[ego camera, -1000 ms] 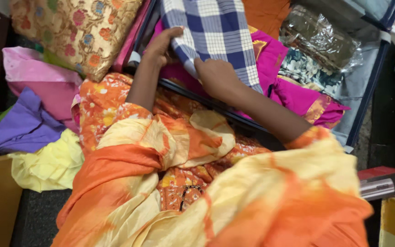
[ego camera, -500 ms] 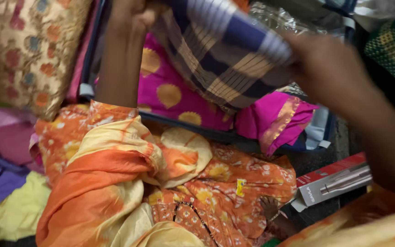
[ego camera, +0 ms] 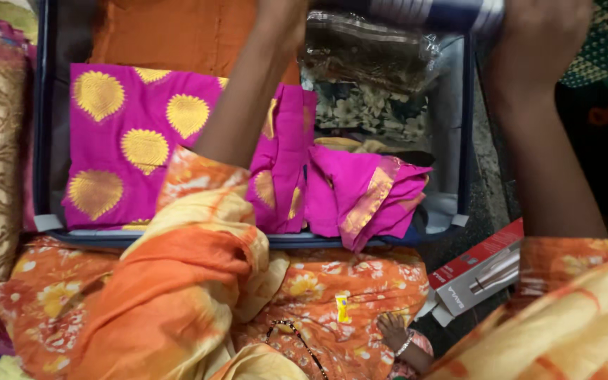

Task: The person folds and arranges various colorful garments into an open suitcase. They handle a pink patterned cloth, a blue and white checkered fabric, and a gold brocade textile, smoothing and stacking them by hand.

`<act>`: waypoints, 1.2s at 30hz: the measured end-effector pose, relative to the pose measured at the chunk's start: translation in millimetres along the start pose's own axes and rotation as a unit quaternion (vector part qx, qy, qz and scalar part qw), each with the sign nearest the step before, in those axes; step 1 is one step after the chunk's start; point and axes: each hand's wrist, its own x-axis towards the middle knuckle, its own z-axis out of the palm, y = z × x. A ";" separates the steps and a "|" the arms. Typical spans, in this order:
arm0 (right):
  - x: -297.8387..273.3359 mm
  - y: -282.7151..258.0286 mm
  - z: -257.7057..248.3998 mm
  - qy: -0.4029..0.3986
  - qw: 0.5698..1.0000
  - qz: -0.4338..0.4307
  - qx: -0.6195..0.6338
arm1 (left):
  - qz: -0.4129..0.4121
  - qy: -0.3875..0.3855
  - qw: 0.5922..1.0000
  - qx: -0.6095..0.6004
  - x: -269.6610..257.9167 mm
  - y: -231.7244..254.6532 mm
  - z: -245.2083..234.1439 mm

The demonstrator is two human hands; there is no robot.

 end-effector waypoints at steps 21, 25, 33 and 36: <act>-143.3 -39.0 142.5 -0.602 0.730 -0.058 0.318 | 0.019 0.025 0.620 0.784 -61.7 -84.3 -66.8; -99.1 -17.5 155.1 -0.447 0.795 0.101 0.397 | 0.285 0.029 0.544 0.789 -33.4 -99.4 -29.6; -62.6 -122.8 216.3 -0.251 0.897 0.012 0.364 | 0.195 -0.189 0.517 0.812 20.0 -188.2 -45.6; -70.1 -123.3 228.0 -0.242 0.895 0.080 0.366 | 0.178 -0.160 0.515 0.823 31.8 -158.9 -49.6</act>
